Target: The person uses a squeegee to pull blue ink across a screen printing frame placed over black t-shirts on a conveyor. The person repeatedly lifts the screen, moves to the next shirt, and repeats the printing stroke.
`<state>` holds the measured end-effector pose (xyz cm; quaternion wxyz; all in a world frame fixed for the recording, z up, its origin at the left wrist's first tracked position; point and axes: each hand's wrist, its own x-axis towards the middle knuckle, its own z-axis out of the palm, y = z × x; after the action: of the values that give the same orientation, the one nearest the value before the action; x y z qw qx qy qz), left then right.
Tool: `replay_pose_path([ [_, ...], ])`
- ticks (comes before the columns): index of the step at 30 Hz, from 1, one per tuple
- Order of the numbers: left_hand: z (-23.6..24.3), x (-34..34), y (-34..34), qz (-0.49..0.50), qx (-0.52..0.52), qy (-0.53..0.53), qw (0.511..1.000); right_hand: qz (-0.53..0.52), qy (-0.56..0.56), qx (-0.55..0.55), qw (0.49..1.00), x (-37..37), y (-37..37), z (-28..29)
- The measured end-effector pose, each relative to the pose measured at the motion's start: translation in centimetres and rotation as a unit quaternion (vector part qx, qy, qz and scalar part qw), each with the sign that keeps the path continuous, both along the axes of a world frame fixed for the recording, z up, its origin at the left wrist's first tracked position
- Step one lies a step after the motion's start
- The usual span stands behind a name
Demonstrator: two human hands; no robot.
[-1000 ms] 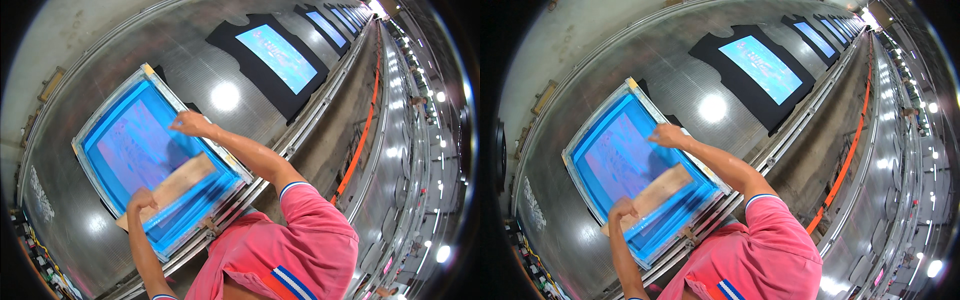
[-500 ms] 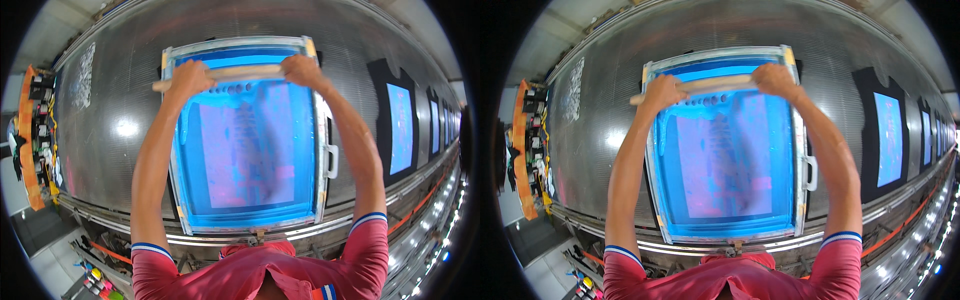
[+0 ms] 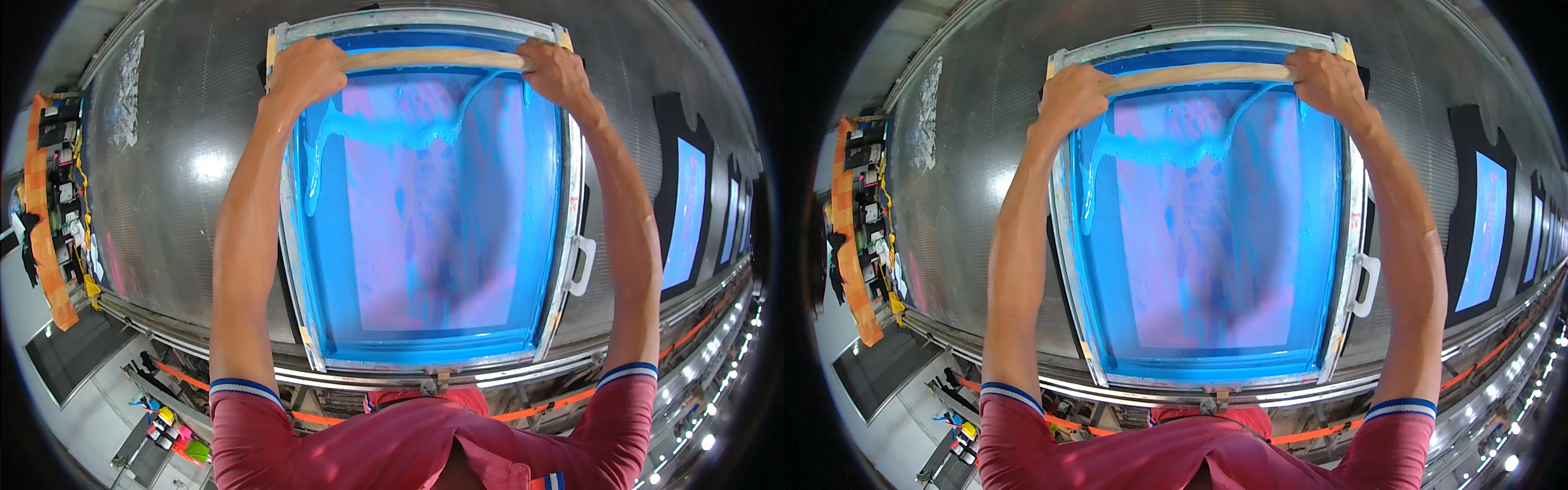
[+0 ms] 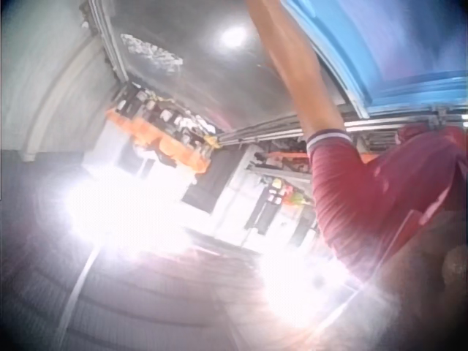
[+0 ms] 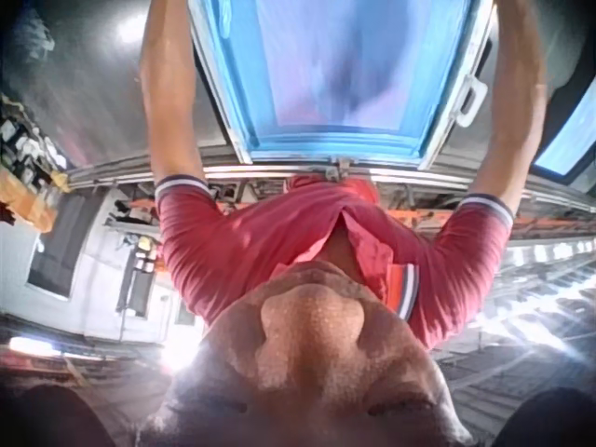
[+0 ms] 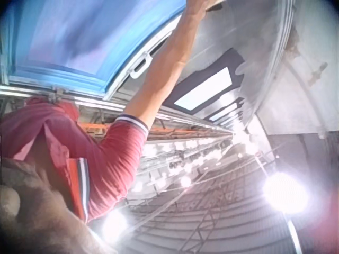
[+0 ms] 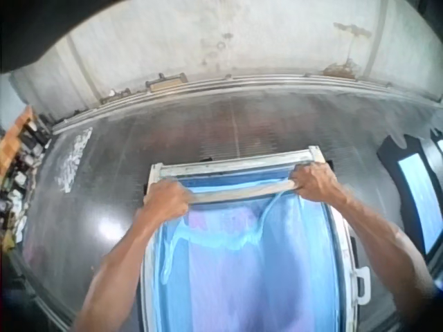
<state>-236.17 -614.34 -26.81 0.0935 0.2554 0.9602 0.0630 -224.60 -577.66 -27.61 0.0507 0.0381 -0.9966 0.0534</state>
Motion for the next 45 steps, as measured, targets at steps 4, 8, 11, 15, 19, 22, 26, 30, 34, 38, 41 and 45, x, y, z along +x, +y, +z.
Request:
replay_pose_path([
  [4,0.1,5.9,-1.8,-0.011,0.009,0.006,1.0,0.014,0.005,-0.019,1.0,5.5,-1.9,-0.3],
  [8,-0.2,13.2,-4.2,0.001,0.003,-0.003,1.0,0.018,-0.012,-0.032,0.999,12.9,-4.7,0.0],
  [11,0.3,19.4,-5.9,0.025,-0.014,-0.042,0.999,0.023,-0.025,-0.03,0.999,18.7,-6.8,0.3],
  [15,0.5,27.9,-8.6,0.019,-0.028,-0.046,0.998,0.024,-0.048,-0.044,0.998,27.1,-9.7,0.8],
  [19,-0.8,36.9,-12.4,-0.01,0.026,-0.023,0.999,0.034,-0.041,-0.079,0.996,35.9,-12.4,0.7],
  [22,-1.6,42.8,-14.4,-0.021,0.046,-0.01,0.999,0.038,-0.035,-0.084,0.995,41.5,-14.1,0.6],
  [26,-1.8,48.1,-15.8,-0.035,0.076,-0.005,0.996,0.034,-0.036,-0.105,0.993,47.1,-16.0,1.2],
  [30,-1.6,48.9,-16.0,-0.03,0.082,0.003,0.996,0.038,-0.022,-0.103,0.994,47.9,-16.3,1.6],
  [34,0.2,45.4,-15.0,-0.011,-0.047,-0.097,0.994,0.068,-0.051,-0.095,0.992,45.6,-14.7,1.3],
  [38,0.7,38.0,-13.0,-0.031,-0.024,-0.117,0.992,0.053,-0.075,-0.065,0.994,38.8,-12.0,1.7],
  [41,0.8,29.6,-10.0,-0.023,-0.064,-0.071,0.995,0.037,-0.048,-0.052,0.997,30.5,-9.2,1.7],
  [45,0.8,17.7,-6.1,-0.014,-0.031,-0.029,0.999,0.019,-0.06,-0.028,0.998,17.6,-5.3,1.5],
])
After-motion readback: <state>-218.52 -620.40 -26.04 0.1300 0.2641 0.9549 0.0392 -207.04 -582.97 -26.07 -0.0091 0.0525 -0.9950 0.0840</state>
